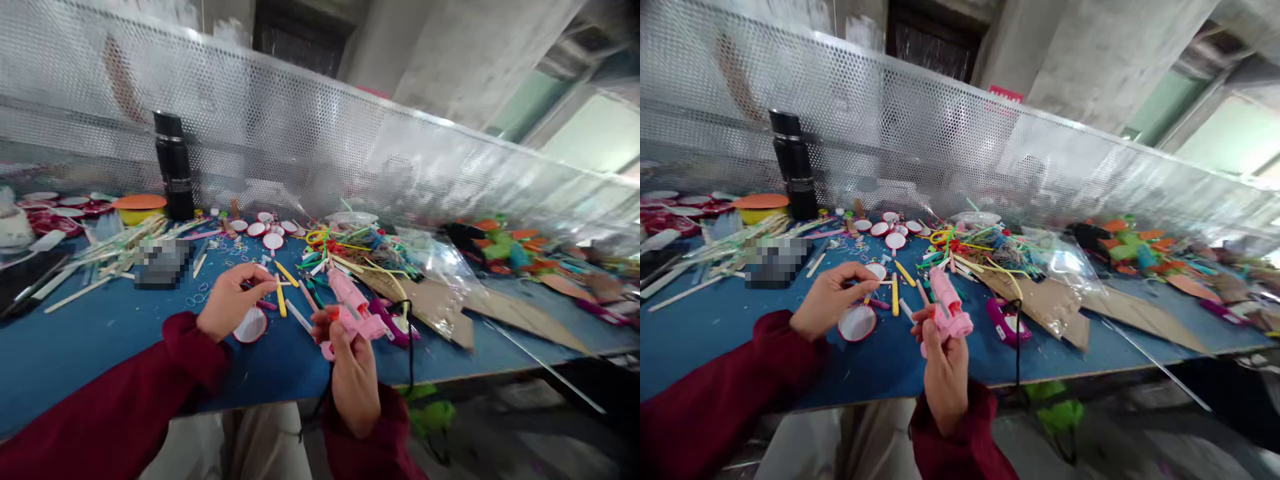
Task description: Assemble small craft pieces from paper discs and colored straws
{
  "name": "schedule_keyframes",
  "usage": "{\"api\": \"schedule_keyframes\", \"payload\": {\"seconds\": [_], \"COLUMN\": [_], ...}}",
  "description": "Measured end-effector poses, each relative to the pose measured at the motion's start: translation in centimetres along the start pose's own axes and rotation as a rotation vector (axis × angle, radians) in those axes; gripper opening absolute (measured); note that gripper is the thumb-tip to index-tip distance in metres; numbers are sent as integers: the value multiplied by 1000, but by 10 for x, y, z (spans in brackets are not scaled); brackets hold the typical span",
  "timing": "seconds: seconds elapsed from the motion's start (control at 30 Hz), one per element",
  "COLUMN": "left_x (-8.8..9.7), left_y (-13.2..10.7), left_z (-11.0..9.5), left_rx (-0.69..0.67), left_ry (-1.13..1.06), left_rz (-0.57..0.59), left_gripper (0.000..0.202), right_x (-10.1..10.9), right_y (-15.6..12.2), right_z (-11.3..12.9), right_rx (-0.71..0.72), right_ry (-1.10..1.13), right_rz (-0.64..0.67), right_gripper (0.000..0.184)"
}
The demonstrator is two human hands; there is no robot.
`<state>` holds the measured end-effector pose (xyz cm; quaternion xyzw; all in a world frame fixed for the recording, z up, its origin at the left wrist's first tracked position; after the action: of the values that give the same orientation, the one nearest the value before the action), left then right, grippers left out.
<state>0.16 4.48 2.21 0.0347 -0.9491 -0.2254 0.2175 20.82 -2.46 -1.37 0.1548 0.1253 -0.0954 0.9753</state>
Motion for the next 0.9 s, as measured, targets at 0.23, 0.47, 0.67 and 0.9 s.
{"api": "schedule_keyframes", "payload": {"seconds": [0.23, 0.47, 0.67, 0.9], "left_x": [-6, -3, -3, -3], "left_y": [-8, -12, -14, -15], "left_z": [-23, -32, -33, -33], "left_rx": [-236, -329, -376, -392], "left_ry": [76, 76, 110, 142], "left_rz": [72, 48, 47, 39], "left_gripper": [9, 7, 7, 6], "right_x": [-25, -32, -34, -33], "right_y": [16, 15, 14, 14], "right_z": [-18, -21, -17, -18], "right_rx": [-85, -100, -96, -63], "right_ry": [111, 193, 227, 199], "right_rz": [9, -38, -42, -32], "right_gripper": [29, 27, 27, 24]}}
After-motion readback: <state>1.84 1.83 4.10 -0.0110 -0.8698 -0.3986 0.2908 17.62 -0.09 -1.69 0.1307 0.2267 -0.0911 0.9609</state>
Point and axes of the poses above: each hand's wrist, its own y-axis towards the middle knuckle, its own x-axis out of the back of the hand, z = x × y, the point moved 5 cm from there along y, towards the middle knuckle, and after that the axes turned 14 degrees about y, right-handed, at the moved point
